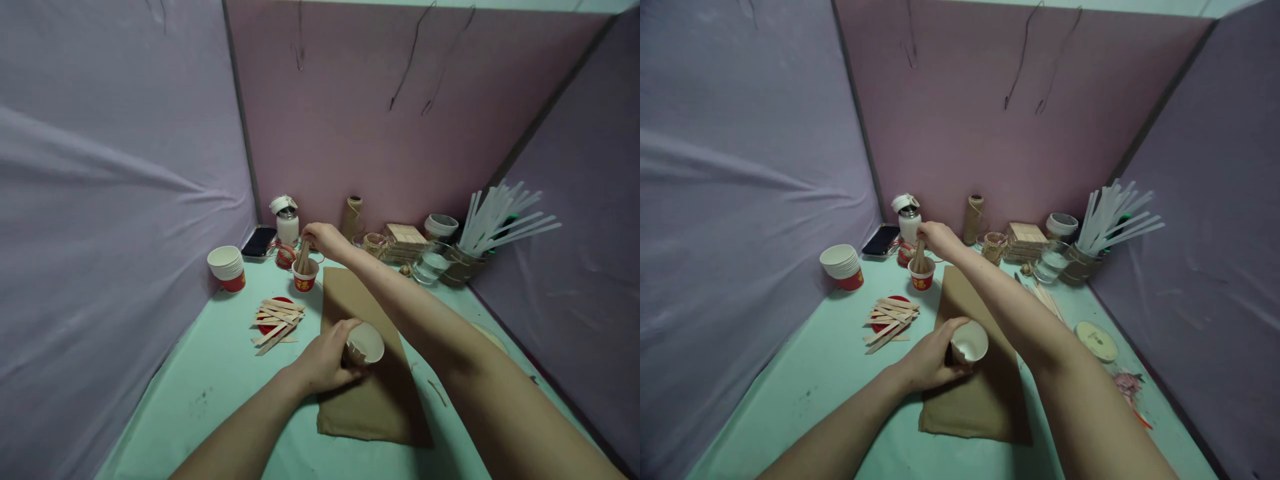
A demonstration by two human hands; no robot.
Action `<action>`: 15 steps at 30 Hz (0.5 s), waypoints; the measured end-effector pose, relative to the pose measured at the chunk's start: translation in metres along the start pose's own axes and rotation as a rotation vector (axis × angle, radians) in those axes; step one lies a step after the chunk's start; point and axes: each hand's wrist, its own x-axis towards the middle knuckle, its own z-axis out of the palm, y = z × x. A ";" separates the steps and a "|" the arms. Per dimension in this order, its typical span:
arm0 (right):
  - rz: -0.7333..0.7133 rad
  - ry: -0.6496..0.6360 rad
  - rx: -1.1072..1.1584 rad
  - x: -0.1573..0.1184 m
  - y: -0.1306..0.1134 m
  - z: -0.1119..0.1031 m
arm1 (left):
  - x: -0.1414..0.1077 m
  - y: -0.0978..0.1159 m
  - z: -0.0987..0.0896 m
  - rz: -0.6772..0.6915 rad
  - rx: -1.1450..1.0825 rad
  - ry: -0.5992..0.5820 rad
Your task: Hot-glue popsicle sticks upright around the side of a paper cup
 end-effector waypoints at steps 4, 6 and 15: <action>0.120 0.171 0.118 -0.003 0.008 -0.015 | 0.000 0.000 0.000 0.002 -0.003 -0.006; 0.245 0.278 0.262 -0.007 0.016 -0.022 | 0.000 0.001 -0.001 -0.004 -0.005 -0.019; 0.640 0.390 0.861 -0.052 0.042 -0.021 | -0.002 0.001 -0.002 -0.047 -0.028 -0.065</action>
